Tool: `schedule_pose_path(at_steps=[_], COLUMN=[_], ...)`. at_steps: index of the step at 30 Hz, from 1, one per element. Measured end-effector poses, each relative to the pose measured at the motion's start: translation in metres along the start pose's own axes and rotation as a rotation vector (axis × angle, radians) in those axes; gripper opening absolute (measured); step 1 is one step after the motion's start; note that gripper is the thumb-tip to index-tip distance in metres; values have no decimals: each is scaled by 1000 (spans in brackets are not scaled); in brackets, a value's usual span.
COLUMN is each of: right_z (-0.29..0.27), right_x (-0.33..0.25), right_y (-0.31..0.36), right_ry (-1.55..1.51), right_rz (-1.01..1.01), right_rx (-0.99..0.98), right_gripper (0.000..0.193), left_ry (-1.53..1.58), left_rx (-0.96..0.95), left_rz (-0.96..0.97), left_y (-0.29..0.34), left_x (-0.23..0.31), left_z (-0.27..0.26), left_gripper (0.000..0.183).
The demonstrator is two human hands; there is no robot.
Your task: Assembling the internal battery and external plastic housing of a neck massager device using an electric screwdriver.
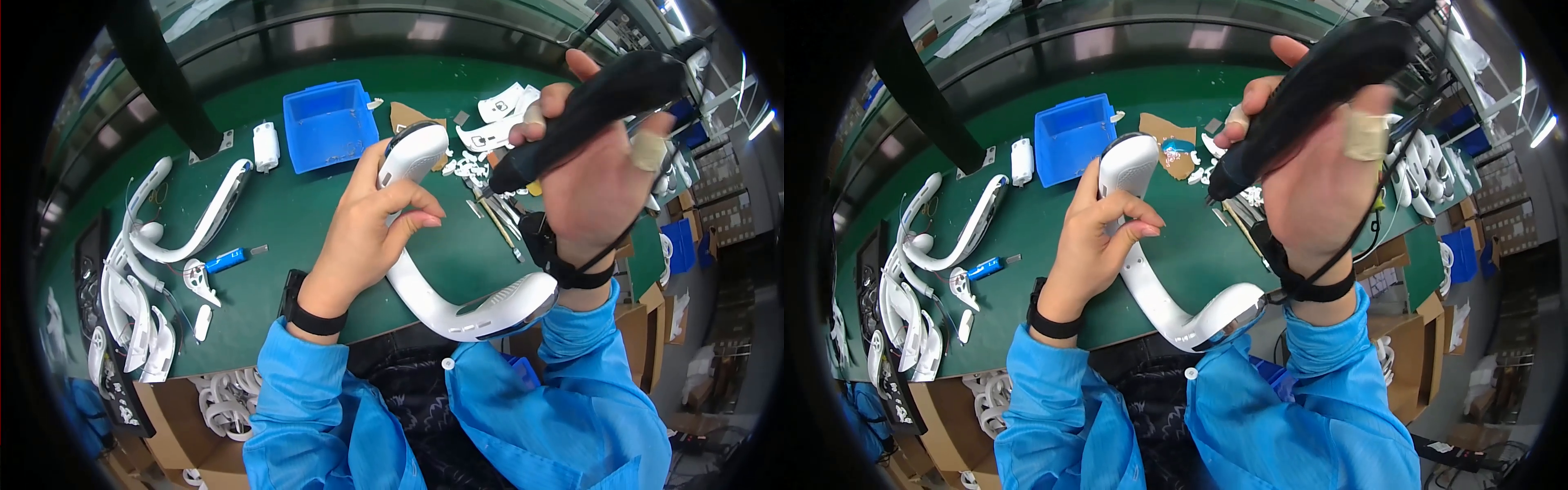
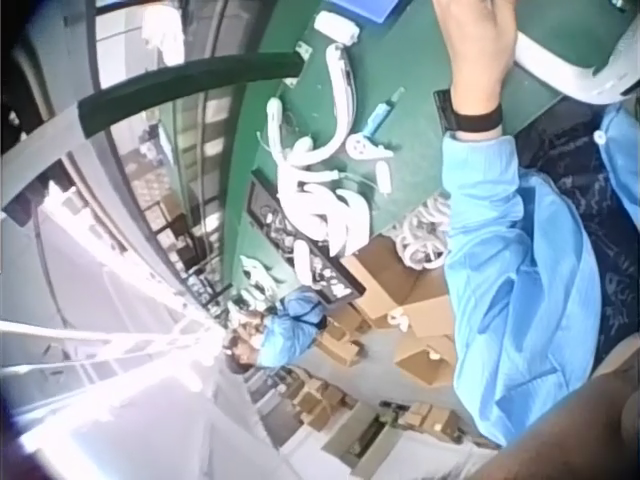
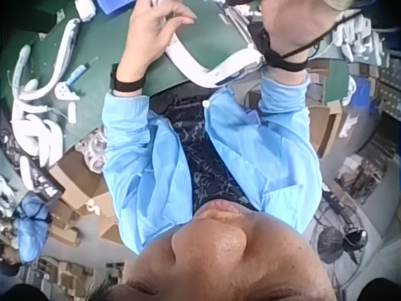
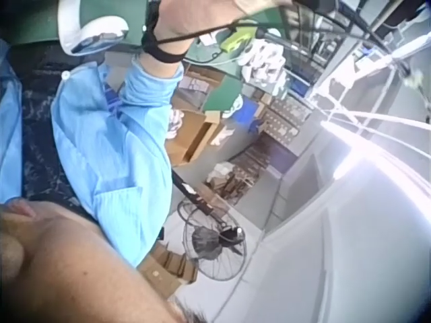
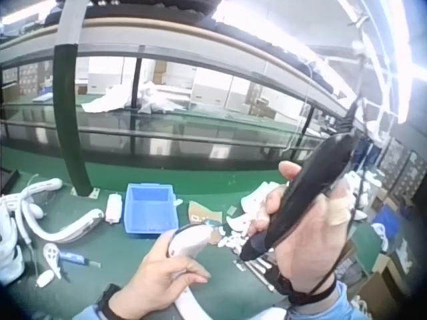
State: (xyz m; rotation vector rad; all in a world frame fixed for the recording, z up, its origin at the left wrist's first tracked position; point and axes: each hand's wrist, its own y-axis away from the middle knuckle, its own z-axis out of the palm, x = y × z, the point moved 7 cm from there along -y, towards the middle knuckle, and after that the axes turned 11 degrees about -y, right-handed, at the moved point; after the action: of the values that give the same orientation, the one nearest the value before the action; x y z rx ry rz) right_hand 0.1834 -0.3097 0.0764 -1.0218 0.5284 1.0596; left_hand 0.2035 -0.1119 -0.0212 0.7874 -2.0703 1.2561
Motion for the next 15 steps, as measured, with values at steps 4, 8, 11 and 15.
schedule_pose_path(at_steps=[4,8,11,15], right_z=[44,72,74,71], right_x=[-10,-9,0,0], right_y=[-2,3,3,6], right_ry=[-127,-163,-213,-197], right_rz=[41,17,-36,-89], right_rx=[-266,-504,-604,-647], right_gripper=[109,112,109,105], left_ry=[-8,-13,-45,-1], left_rx=[9,5,-8,-4], left_rz=[46,36,60,60], left_y=[-3,-4,-3,-2], left_x=[4,3,6,5], left_z=[-2,-1,-2,-1], left_gripper=[21,23,26,27])
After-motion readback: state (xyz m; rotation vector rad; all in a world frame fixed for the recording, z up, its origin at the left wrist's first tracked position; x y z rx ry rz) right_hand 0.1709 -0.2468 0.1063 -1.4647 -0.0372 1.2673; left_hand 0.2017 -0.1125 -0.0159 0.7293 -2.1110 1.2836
